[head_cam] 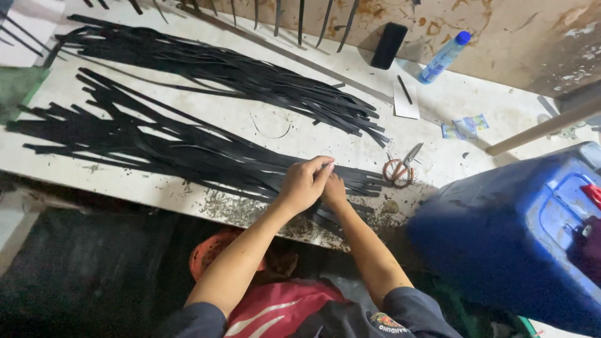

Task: The person removes black leather straps from a hanging line, applies a finishing substance to the ends using a specialized container on a blue jug, and then hangs the straps back up on the line using clothespins.

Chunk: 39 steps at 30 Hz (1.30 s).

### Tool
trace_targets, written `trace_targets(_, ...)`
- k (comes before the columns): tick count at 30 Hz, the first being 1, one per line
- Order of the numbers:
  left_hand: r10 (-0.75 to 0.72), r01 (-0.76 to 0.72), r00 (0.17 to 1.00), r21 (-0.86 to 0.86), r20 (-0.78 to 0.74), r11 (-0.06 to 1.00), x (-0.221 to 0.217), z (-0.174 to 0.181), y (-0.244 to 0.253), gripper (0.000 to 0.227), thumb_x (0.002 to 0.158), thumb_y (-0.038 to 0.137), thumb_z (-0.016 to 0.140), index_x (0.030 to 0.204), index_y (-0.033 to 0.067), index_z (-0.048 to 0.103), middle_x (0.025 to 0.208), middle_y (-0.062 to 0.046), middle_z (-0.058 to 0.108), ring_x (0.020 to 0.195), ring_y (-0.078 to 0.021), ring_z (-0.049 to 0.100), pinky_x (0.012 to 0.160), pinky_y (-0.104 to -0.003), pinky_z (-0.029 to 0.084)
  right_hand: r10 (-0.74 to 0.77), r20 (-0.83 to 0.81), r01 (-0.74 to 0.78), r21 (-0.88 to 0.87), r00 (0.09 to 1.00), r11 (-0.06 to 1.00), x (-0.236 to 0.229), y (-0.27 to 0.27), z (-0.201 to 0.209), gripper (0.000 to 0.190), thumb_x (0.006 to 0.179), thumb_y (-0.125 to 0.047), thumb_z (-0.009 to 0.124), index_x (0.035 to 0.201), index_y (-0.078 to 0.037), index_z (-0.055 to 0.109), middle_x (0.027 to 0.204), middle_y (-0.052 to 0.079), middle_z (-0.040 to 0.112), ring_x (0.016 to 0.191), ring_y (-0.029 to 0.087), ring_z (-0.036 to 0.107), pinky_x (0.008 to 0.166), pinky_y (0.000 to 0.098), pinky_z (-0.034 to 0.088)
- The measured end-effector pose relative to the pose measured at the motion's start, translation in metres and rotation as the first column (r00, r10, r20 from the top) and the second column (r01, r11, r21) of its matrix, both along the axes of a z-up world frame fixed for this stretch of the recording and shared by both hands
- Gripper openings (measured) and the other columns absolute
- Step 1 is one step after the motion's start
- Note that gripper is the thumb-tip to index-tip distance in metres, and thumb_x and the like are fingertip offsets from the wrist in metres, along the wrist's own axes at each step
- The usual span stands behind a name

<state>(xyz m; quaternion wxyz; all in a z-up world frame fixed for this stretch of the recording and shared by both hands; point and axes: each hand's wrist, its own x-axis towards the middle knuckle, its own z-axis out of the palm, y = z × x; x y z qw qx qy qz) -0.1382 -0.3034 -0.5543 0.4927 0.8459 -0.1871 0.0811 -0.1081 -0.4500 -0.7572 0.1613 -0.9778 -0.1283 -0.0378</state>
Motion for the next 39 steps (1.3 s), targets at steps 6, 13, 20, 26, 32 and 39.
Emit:
trace_targets(6,-0.054,0.055,0.998,0.030,-0.025,0.998,0.008,0.001,0.000,0.021,0.099,0.025,0.063,0.114,0.0164,0.074,0.072,-0.011,0.074,0.081,-0.0358,0.075,0.070,-0.048,0.061,-0.012,0.044,0.021,-0.216,0.999,0.976,0.017,-0.016,-0.056,0.028,0.084,-0.024,0.068,0.109,-0.012,0.076,0.103,0.009,0.075,0.109,0.031,0.063,0.086,0.0462,0.050)
trace_targets(13,-0.120,0.120,0.993,-0.016,-0.010,0.993,0.019,0.013,-0.013,0.020,0.099,0.020,0.063,0.113,0.0108,0.074,0.069,-0.013,0.073,0.078,-0.0374,0.074,0.068,-0.048,0.060,0.008,-0.136,-0.042,-0.254,0.991,0.966,0.014,-0.024,-0.066,0.036,0.082,-0.021,0.070,0.116,-0.010,0.072,0.116,0.011,0.071,0.115,0.032,0.060,0.091,0.0470,0.048)
trace_targets(20,-0.159,0.161,0.986,-0.023,0.058,0.987,0.036,0.034,-0.028,0.020,0.100,0.018,0.063,0.114,0.0070,0.074,0.071,-0.012,0.074,0.077,-0.0352,0.074,0.070,-0.047,0.061,-0.086,-0.256,0.086,-0.011,0.963,0.996,0.013,-0.041,0.023,0.016,0.085,-0.018,0.066,0.099,-0.011,0.073,0.096,0.012,0.074,0.089,0.037,0.074,0.071,0.0519,0.057)
trace_targets(26,-0.364,0.319,0.913,0.230,0.187,0.919,0.036,0.089,-0.040,0.040,0.109,0.032,0.050,0.128,0.0005,0.065,0.100,-0.021,0.070,0.096,-0.0407,0.071,0.082,-0.048,0.057,-0.058,-0.036,0.066,0.299,0.998,0.952,-0.040,-0.074,0.263,0.006,0.086,-0.014,0.069,0.092,-0.015,0.071,0.081,0.012,0.075,0.082,0.040,0.074,0.069,0.0500,0.057)
trace_targets(32,-0.506,0.481,0.822,0.158,0.260,0.862,0.034,0.139,-0.041,0.023,0.105,0.026,0.058,0.103,0.0082,0.073,0.078,-0.014,0.068,0.081,-0.0374,0.071,0.073,-0.045,0.057,-0.069,0.189,-0.031,0.479,0.980,0.878,-0.093,-0.110,0.359,0.007,0.089,-0.003,0.074,0.096,-0.006,0.073,0.080,0.013,0.074,0.075,0.035,0.074,0.068,0.0400,0.058)
trace_targets(39,-0.669,0.663,0.674,0.142,0.315,0.735,0.022,0.169,-0.073,0.013,0.100,0.018,0.066,0.103,0.0072,0.071,0.077,-0.012,0.066,0.073,-0.0346,0.070,0.062,-0.040,0.056,-0.217,0.303,0.092,0.377,0.928,0.922,-0.132,-0.119,0.383,0.007,0.092,-0.007,0.074,0.098,-0.009,0.074,0.078,0.007,0.071,0.066,0.028,0.069,0.062,0.0367,0.055)
